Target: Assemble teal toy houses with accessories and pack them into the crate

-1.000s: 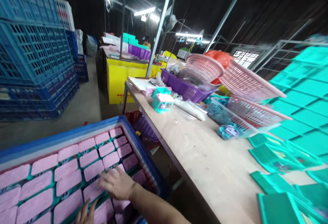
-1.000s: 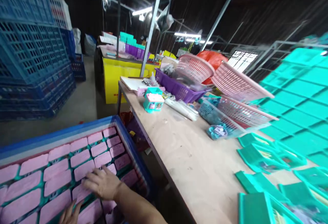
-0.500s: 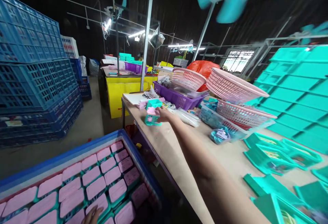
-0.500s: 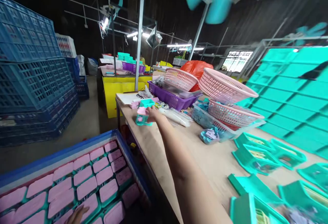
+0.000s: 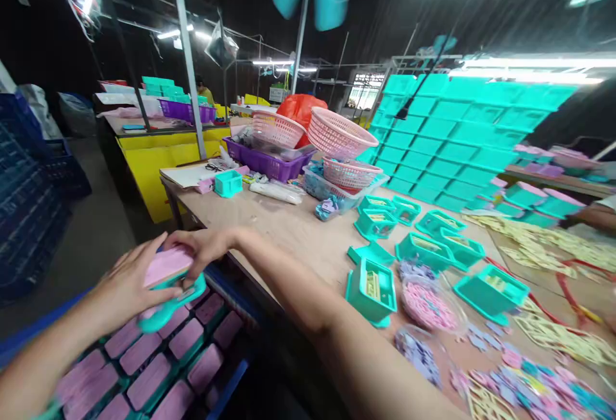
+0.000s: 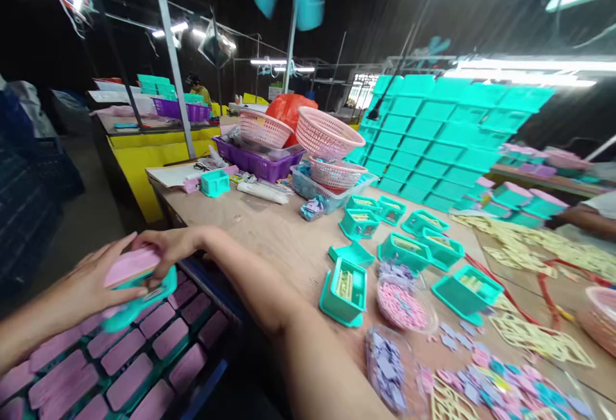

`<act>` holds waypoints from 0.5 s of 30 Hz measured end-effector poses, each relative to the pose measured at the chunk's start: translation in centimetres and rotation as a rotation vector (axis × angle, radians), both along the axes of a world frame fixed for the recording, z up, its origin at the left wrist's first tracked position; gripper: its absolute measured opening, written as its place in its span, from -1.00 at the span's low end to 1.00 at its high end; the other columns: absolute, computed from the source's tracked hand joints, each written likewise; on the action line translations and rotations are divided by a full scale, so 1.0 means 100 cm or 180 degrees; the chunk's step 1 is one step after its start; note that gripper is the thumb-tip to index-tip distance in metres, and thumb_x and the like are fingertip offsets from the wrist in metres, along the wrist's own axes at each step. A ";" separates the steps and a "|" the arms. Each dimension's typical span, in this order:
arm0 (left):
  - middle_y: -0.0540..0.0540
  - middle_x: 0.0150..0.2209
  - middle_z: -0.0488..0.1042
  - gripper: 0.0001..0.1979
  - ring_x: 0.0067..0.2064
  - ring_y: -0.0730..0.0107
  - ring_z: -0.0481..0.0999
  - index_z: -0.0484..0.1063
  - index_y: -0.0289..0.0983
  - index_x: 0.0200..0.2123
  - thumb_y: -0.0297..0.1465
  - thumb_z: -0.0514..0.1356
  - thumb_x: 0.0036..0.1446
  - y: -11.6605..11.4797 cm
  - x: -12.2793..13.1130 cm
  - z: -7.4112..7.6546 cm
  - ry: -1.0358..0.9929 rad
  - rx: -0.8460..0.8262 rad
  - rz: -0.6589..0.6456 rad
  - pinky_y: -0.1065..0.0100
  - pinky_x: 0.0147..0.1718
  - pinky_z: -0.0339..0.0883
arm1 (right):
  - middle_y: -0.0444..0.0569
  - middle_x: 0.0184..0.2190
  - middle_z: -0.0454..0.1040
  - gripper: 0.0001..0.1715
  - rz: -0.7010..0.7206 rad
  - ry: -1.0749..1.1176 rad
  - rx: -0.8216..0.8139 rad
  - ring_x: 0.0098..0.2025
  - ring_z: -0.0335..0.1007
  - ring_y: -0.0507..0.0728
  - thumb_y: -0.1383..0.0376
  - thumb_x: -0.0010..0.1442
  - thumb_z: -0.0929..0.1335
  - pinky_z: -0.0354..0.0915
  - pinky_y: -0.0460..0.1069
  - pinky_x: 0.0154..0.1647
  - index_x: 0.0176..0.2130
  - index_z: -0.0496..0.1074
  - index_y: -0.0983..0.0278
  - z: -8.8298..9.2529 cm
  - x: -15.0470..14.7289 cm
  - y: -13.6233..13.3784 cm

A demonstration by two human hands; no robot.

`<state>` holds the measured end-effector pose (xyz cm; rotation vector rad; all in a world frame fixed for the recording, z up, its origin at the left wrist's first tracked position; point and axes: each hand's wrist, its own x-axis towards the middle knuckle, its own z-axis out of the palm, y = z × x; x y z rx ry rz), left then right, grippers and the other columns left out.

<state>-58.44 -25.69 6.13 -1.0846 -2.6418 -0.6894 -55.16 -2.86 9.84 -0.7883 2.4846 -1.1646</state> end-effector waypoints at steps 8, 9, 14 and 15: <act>-0.15 0.13 0.55 -0.16 0.09 0.07 0.57 0.37 -0.17 0.24 -0.01 0.40 -0.11 -0.090 0.084 0.020 -0.3214 0.0524 -0.0158 0.15 0.07 0.45 | 0.10 0.40 0.09 0.40 0.0308 -0.0534 -0.0868 0.39 0.09 0.24 0.23 -0.24 0.65 0.17 0.01 0.30 0.42 0.02 0.20 -0.050 0.078 -0.064; -0.16 0.09 0.58 -0.18 0.06 0.09 0.59 0.39 -0.21 0.23 -0.05 0.42 -0.10 -0.099 0.094 0.020 -0.3487 0.0616 -0.0166 0.17 0.05 0.46 | 0.10 0.42 0.06 0.43 0.0371 -0.0631 -0.0835 0.38 0.11 0.25 0.23 -0.22 0.64 0.18 0.04 0.30 0.44 -0.03 0.18 -0.061 0.085 -0.072; -0.20 -0.05 0.64 -0.35 -0.11 0.22 0.64 0.41 -0.40 0.15 -0.16 0.35 0.07 -0.150 0.119 -0.006 -0.3671 0.0653 0.0073 0.25 -0.13 0.49 | 0.09 0.39 0.16 0.38 0.0371 -0.1050 -0.1312 0.23 0.34 0.22 0.26 -0.10 0.59 0.35 0.08 0.19 0.47 -0.12 0.08 -0.116 0.100 -0.137; -0.20 -0.04 0.64 -0.38 -0.13 0.28 0.64 0.39 -0.43 0.17 -0.18 0.30 0.14 -0.161 0.121 -0.014 -0.3457 0.0529 0.0077 0.30 -0.16 0.48 | 0.10 0.37 0.20 0.39 0.0353 -0.1138 -0.1359 0.19 0.37 0.21 0.29 -0.09 0.57 0.38 0.09 0.15 0.48 -0.17 0.08 -0.127 0.102 -0.150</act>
